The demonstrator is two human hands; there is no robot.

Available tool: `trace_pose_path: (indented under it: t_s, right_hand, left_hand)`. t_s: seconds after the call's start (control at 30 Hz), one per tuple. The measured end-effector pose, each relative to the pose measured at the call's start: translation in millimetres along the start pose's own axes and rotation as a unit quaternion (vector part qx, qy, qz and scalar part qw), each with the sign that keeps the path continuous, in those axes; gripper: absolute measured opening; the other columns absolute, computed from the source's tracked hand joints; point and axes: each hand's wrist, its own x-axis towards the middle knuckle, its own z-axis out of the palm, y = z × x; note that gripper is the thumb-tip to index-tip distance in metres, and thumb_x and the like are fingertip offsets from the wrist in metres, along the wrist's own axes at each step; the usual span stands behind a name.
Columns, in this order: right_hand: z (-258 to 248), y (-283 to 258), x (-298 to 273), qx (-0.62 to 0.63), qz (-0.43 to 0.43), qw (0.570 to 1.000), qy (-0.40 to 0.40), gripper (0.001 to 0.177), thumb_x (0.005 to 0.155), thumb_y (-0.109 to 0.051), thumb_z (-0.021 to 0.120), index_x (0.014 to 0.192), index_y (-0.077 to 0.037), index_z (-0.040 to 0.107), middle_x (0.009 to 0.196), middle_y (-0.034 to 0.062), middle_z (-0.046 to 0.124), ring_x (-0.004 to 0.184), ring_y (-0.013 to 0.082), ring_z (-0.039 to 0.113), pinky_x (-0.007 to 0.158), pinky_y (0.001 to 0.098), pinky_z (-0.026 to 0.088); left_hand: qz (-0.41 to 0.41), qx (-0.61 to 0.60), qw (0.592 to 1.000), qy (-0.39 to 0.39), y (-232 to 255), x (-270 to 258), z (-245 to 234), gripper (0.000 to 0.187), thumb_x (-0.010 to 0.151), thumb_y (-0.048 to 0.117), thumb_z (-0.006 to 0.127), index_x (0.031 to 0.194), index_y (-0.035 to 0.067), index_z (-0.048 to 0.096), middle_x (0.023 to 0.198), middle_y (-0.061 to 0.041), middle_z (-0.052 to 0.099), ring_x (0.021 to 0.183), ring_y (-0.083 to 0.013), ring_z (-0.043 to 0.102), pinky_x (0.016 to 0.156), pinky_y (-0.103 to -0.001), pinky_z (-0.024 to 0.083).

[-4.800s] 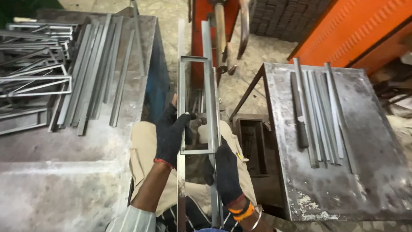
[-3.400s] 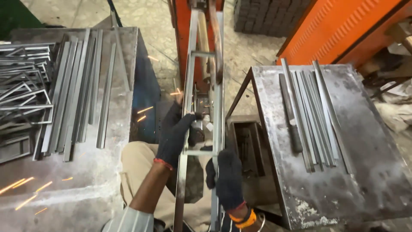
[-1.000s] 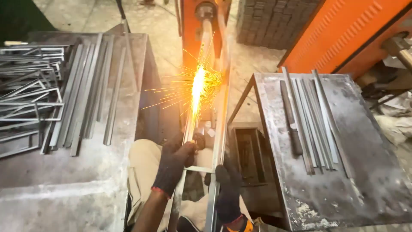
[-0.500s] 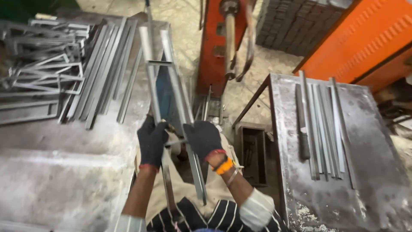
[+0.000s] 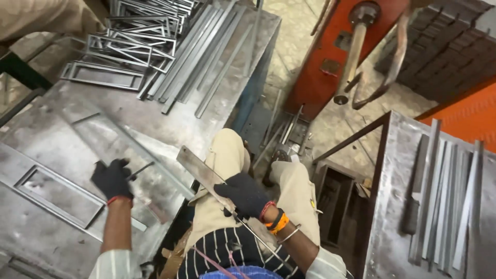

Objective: Positioning and spot welding metal frame components using an industrial welding machine.

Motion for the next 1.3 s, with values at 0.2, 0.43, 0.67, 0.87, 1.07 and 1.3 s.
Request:
trace_pose_path:
  t_s: [0.2,0.43,0.67,0.87,1.07,1.3]
  right_hand:
    - [-59,-62,28,0.285,0.314,0.905,-0.013,0.045,0.098,-0.034,0.063,0.078,0.005,0.073,0.062,0.0163,0.071,0.052,0.0224,0.07,0.049,0.0393,0.053]
    - [-40,-7,8,0.281,0.291,0.908,0.113,0.042,0.097,-0.031,0.068,0.081,0.007,0.076,0.062,0.012,0.071,0.055,0.0202,0.071,0.049,0.0303,0.052]
    - [-73,-18,-7,0.568,0.271,0.752,0.197,0.035,0.098,-0.025,0.066,0.107,0.009,0.072,0.088,0.0133,0.077,0.073,0.0211,0.075,0.064,0.0317,0.06]
    - [-104,-29,9,0.561,0.174,0.776,0.229,0.04,0.093,-0.013,0.066,0.131,0.0,0.062,0.107,0.0072,0.075,0.085,0.0146,0.071,0.074,0.0287,0.059]
    - [-83,11,5,0.54,0.217,0.756,0.3,0.035,0.097,-0.01,0.068,0.128,0.005,0.062,0.103,0.0097,0.075,0.08,0.014,0.068,0.069,0.029,0.056]
    - [-93,10,6,0.558,0.356,0.674,0.326,0.045,0.085,-0.013,0.069,0.13,-0.01,0.063,0.085,0.0028,0.069,0.066,0.0153,0.066,0.057,0.0317,0.056]
  left_hand:
    - [0.25,0.589,0.758,0.125,-110,93,-163,0.04,0.109,0.031,0.047,0.125,-0.003,0.033,0.127,-0.01,0.038,0.106,-0.0151,0.034,0.087,-0.023,0.027]
    - [0.211,0.547,0.782,0.214,-77,55,-65,0.065,0.104,0.034,0.07,0.149,-0.009,0.051,0.147,-0.028,0.055,0.133,-0.0433,0.05,0.111,-0.051,0.036]
    - [0.307,0.367,0.878,-0.024,-38,9,110,0.027,0.097,0.015,0.075,0.12,0.001,0.068,0.112,-0.016,0.07,0.101,-0.0316,0.069,0.09,-0.043,0.054]
    - [0.278,0.283,0.903,-0.165,-18,-28,205,0.026,0.094,0.016,0.069,0.117,0.004,0.067,0.108,-0.016,0.072,0.098,-0.0317,0.071,0.086,-0.042,0.054]
    - [0.26,0.436,0.837,-0.206,-80,6,252,0.025,0.089,0.02,0.069,0.11,0.008,0.066,0.103,-0.017,0.071,0.096,-0.0369,0.068,0.082,-0.049,0.054]
    - [0.242,0.597,0.752,-0.142,-176,83,275,0.032,0.078,0.026,0.073,0.101,0.006,0.062,0.094,-0.019,0.066,0.089,-0.042,0.066,0.071,-0.054,0.054]
